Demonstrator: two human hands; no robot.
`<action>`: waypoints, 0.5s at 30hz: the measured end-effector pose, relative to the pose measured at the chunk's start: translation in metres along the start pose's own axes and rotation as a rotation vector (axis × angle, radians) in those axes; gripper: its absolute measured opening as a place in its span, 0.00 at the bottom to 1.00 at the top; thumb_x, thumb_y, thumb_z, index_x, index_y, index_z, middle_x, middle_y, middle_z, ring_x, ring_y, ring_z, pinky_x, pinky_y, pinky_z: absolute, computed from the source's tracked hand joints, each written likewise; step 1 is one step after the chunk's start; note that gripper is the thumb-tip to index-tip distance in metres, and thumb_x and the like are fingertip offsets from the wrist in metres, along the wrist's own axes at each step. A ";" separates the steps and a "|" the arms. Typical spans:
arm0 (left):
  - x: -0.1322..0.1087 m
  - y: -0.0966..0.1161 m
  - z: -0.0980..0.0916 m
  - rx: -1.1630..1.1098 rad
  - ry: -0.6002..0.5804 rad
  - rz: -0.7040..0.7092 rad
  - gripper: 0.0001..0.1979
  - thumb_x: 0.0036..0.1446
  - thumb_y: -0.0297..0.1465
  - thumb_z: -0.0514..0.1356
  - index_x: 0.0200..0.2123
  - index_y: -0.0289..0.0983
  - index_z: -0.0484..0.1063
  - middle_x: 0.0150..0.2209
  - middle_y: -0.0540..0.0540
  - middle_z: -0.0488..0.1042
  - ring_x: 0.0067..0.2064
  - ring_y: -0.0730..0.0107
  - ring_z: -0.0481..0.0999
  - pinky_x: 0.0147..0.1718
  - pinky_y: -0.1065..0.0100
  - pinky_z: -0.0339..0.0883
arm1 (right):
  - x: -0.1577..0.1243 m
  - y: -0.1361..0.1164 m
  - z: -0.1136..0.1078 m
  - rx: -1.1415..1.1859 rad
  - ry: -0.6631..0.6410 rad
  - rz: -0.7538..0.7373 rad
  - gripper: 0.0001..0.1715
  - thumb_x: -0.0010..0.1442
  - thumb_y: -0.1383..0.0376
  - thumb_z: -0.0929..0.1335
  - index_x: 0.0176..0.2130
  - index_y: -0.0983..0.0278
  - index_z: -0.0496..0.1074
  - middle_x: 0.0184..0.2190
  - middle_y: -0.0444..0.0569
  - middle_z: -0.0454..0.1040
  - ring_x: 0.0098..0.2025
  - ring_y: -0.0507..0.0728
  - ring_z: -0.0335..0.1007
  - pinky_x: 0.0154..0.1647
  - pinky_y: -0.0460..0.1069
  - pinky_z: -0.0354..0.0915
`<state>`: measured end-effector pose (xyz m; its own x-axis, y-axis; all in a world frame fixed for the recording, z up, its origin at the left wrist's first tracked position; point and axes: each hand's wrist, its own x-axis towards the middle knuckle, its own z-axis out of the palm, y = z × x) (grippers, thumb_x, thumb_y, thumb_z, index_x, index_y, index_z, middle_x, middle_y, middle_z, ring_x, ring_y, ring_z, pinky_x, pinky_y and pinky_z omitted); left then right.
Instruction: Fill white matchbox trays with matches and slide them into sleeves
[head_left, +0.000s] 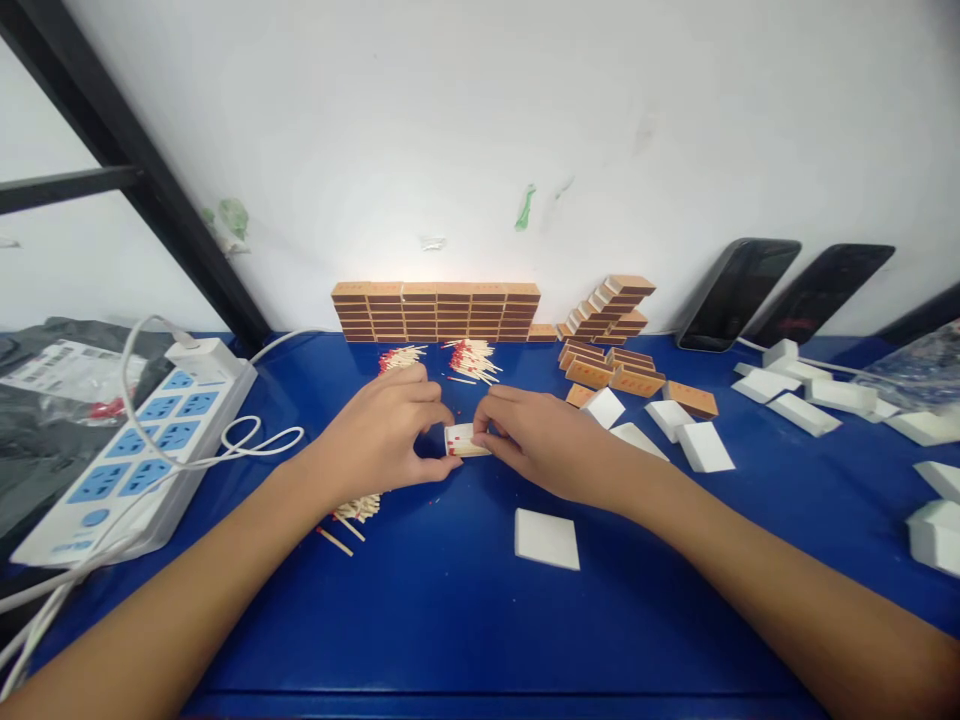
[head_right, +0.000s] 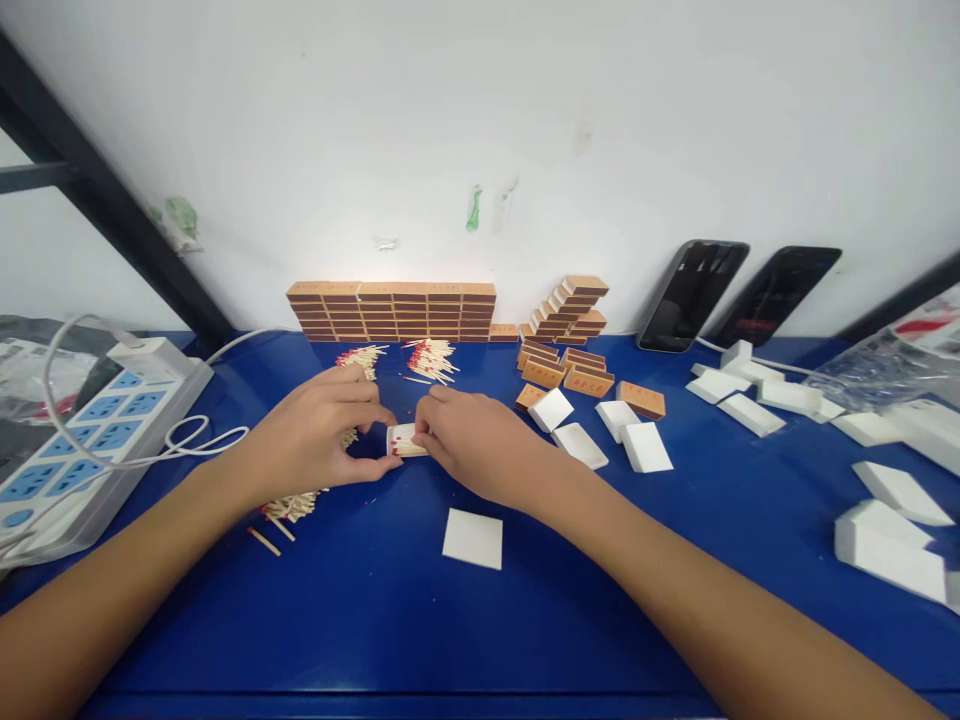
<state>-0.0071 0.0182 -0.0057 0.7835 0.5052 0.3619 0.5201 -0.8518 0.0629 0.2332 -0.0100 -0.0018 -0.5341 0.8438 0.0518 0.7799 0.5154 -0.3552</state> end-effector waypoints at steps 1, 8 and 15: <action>0.000 0.000 0.000 0.008 0.011 0.011 0.11 0.60 0.38 0.72 0.39 0.37 0.83 0.32 0.47 0.76 0.37 0.62 0.69 0.38 0.60 0.64 | 0.000 0.000 0.000 0.015 0.013 -0.002 0.05 0.72 0.69 0.68 0.41 0.61 0.75 0.38 0.47 0.76 0.35 0.55 0.70 0.35 0.50 0.57; -0.001 -0.002 0.003 0.038 0.064 0.056 0.13 0.61 0.39 0.72 0.40 0.36 0.83 0.31 0.47 0.75 0.37 0.62 0.70 0.38 0.60 0.65 | 0.005 0.012 0.002 0.170 0.262 -0.111 0.05 0.70 0.67 0.70 0.39 0.61 0.74 0.35 0.45 0.72 0.35 0.53 0.66 0.36 0.49 0.58; -0.001 -0.002 -0.003 0.091 0.062 0.070 0.12 0.63 0.40 0.72 0.41 0.36 0.83 0.32 0.46 0.77 0.38 0.60 0.72 0.40 0.59 0.67 | 0.020 0.038 0.008 0.202 0.447 0.046 0.07 0.68 0.64 0.71 0.36 0.62 0.75 0.32 0.45 0.71 0.31 0.53 0.63 0.35 0.50 0.59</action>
<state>-0.0102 0.0186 -0.0036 0.7977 0.4334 0.4195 0.4964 -0.8668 -0.0484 0.2497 0.0256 -0.0218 -0.2737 0.8693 0.4115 0.6971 0.4741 -0.5378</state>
